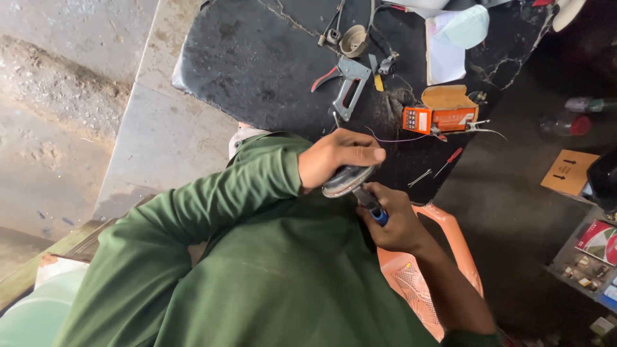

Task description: The person is repairing and cleaning the internal components of a motorcycle horn on a workbench.

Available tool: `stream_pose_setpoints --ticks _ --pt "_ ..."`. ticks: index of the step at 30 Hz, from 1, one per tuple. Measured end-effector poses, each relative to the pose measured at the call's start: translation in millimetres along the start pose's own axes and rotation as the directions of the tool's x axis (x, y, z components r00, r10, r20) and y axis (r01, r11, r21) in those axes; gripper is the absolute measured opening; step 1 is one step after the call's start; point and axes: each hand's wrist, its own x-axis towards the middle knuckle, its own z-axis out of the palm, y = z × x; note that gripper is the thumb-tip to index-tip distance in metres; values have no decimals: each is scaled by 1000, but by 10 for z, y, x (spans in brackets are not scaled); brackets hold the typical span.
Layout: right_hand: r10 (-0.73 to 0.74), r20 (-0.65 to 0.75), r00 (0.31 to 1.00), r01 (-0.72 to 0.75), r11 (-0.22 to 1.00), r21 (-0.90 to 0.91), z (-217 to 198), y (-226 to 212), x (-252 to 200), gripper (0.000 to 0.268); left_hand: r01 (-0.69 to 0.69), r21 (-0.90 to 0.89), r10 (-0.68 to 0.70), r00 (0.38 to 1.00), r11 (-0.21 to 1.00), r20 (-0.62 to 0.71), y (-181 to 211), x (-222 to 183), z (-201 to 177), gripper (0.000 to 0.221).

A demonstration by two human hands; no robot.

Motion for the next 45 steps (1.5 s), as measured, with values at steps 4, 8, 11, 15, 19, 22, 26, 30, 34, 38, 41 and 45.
stream_pose_setpoints --ticks 4,8,11,15,19,22,26,30,34,38,41,45 --pt "25 25 999 -25 1000 8 -32 -34 -22 21 78 -139 -63 992 987 105 41 30 -65 34" --pt "-20 66 998 17 999 42 -127 -42 -33 19 61 -69 -47 980 996 193 84 20 -45 36" --pt "-11 107 994 2 996 86 -219 -27 -94 15 -200 313 180 979 928 94 298 -71 91 38" --pt "11 157 988 -38 984 172 -341 -126 -148 15 -290 537 311 949 792 53 464 -86 216 39" --pt "54 208 977 -113 953 283 -425 -106 -256 18 -209 283 178 975 936 130 633 -163 243 36" --pt "21 240 971 -132 878 459 -452 -90 -284 21 -350 201 274 905 915 326 875 -173 300 47" --pt "-4 387 922 -252 751 610 -399 -126 -184 32 -870 234 739 493 434 460 845 -129 491 50" --pt "-79 456 886 -320 607 728 -117 310 -263 14 -818 263 783 570 511 248 745 -179 577 38" --pt "-189 404 895 -268 494 827 105 359 -250 6 -767 288 760 629 573 162 672 -186 601 34" --pt "-102 308 946 -204 550 810 108 44 -103 22 -781 188 776 620 596 119 667 -200 693 27" --pt "6 429 903 -413 283 866 78 -10 83 36 -823 199 814 562 532 146 683 -205 725 23" --pt "-377 538 754 -651 -538 535 250 174 211 26 -829 207 817 553 520 161 721 -181 690 18"
